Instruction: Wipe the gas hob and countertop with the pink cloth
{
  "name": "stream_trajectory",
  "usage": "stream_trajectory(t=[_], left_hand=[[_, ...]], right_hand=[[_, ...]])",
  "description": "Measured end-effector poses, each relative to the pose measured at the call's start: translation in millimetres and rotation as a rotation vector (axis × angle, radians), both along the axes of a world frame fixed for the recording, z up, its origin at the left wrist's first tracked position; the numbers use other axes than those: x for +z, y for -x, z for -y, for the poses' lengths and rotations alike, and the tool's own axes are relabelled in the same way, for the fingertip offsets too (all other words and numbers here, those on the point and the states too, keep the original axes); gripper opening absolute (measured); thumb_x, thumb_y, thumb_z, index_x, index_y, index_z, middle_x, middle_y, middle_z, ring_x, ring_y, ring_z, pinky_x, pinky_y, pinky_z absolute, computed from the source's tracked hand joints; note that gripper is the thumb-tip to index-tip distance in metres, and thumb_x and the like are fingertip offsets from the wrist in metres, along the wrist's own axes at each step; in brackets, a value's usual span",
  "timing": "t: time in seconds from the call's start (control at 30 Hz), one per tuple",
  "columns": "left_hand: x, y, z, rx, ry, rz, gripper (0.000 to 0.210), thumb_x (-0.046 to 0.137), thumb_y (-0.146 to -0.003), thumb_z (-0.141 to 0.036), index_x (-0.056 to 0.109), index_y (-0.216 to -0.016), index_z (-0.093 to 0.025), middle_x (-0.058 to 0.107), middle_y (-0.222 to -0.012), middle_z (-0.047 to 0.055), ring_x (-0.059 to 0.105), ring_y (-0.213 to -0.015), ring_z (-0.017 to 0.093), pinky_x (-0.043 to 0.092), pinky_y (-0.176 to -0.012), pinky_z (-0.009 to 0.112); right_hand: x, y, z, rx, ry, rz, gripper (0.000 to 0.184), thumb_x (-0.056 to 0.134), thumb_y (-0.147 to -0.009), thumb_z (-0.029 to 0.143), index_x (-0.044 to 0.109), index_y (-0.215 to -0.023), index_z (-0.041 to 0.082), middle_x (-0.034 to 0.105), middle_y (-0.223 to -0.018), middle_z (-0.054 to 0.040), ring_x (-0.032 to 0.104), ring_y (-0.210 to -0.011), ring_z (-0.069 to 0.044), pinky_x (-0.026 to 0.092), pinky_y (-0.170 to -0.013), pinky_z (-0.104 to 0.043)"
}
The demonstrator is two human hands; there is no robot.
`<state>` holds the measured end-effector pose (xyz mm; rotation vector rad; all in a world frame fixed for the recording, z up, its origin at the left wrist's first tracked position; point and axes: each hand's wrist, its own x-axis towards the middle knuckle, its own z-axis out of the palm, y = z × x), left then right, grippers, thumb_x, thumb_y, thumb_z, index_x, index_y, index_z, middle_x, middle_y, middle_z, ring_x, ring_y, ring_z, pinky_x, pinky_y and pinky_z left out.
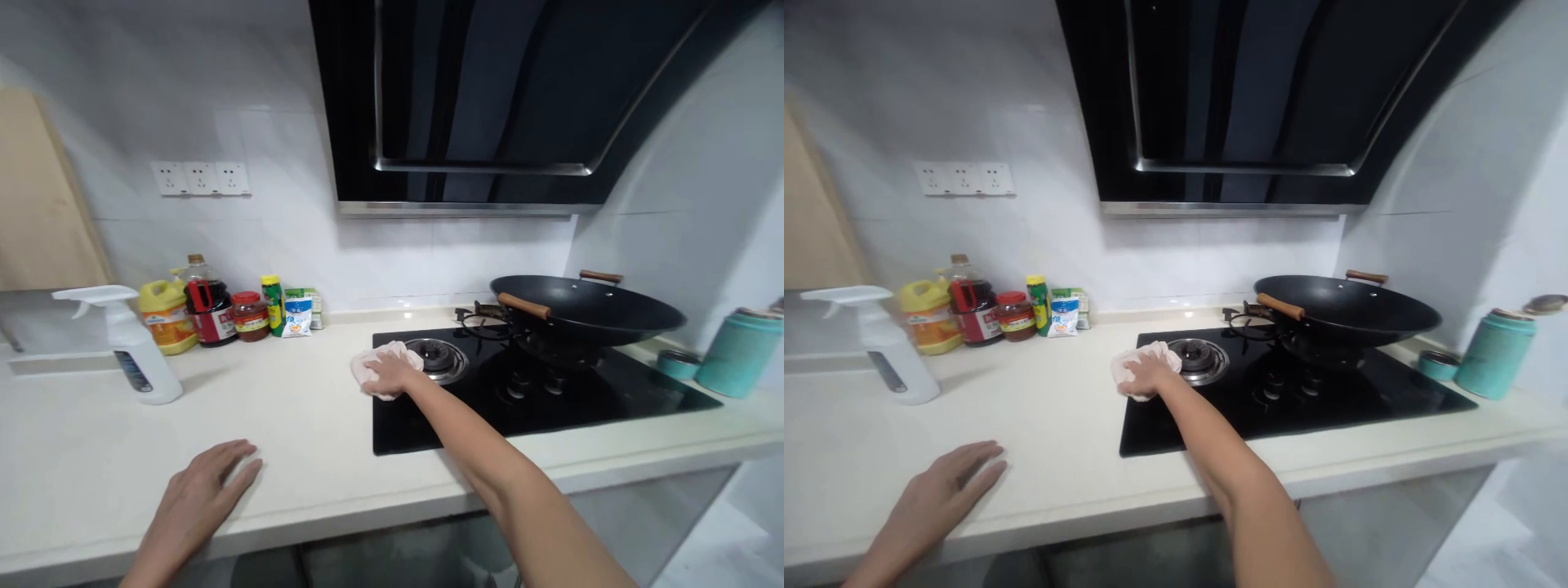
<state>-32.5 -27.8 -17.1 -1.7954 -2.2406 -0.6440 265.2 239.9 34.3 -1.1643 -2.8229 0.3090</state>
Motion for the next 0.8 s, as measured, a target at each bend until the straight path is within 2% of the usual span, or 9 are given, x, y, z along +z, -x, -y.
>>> stream_trajectory(t=[0.17,0.33,0.53,0.67,0.8], left_hand=[[12.2,-10.4,4.0,0.015,0.038,0.003,0.054,0.043,-0.09,-0.06,0.077,-0.112,-0.023,0.074,-0.126,0.008,0.067,-0.12,0.031,0.052,-0.103,0.042],[16.7,-12.3,4.4,0.021,0.08,0.028,0.058,0.04,-0.09,-0.061,0.076,-0.114,-0.022,0.073,-0.128,0.008,0.066,-0.121,0.031,0.05,-0.105,0.04],[9.1,3.4,-5.7,0.017,0.117,0.058,0.06,0.042,-0.087,-0.065,0.075,-0.116,-0.024,0.071,-0.133,0.008,0.063,-0.126,0.033,0.049,-0.105,0.044],[10.0,6.2,-9.9,0.023,0.145,0.092,0.064,0.042,-0.084,-0.069,0.075,-0.117,-0.025,0.072,-0.132,0.008,0.063,-0.125,0.035,0.05,-0.104,0.047],[13.7,3.1,-10.7,0.039,0.156,0.113,0.069,0.038,-0.083,-0.073,0.074,-0.117,-0.025,0.071,-0.133,0.007,0.062,-0.127,0.035,0.048,-0.107,0.048]], right_hand=[[-2.9,-39.7,34.9,0.016,0.0,-0.047,0.084,0.046,-0.087,0.076,0.036,-0.158,0.031,0.02,-0.17,-0.0087,0.014,-0.155,-0.039,0.01,-0.121,-0.064],[-4.3,-87.4,58.3,-0.053,-0.009,-0.073,0.078,0.043,-0.091,0.073,0.039,-0.157,0.032,0.023,-0.169,-0.0065,0.018,-0.155,-0.036,0.014,-0.123,-0.058],[-7.2,-146.1,81.2,-0.245,-0.033,-0.085,0.071,0.039,-0.095,0.07,0.04,-0.156,0.035,0.023,-0.169,-0.0062,0.02,-0.154,-0.037,0.016,-0.12,-0.061],[-10.3,-187.6,94.1,-0.433,-0.065,-0.073,0.068,0.034,-0.098,0.065,0.041,-0.156,0.03,0.026,-0.168,-0.0119,0.024,-0.152,-0.039,0.02,-0.117,-0.063],[-18.0,-200.5,111.4,-0.507,-0.121,-0.063,0.064,0.034,-0.1,0.06,0.044,-0.154,0.029,0.028,-0.167,-0.0129,0.025,-0.152,-0.036,0.02,-0.117,-0.059]])
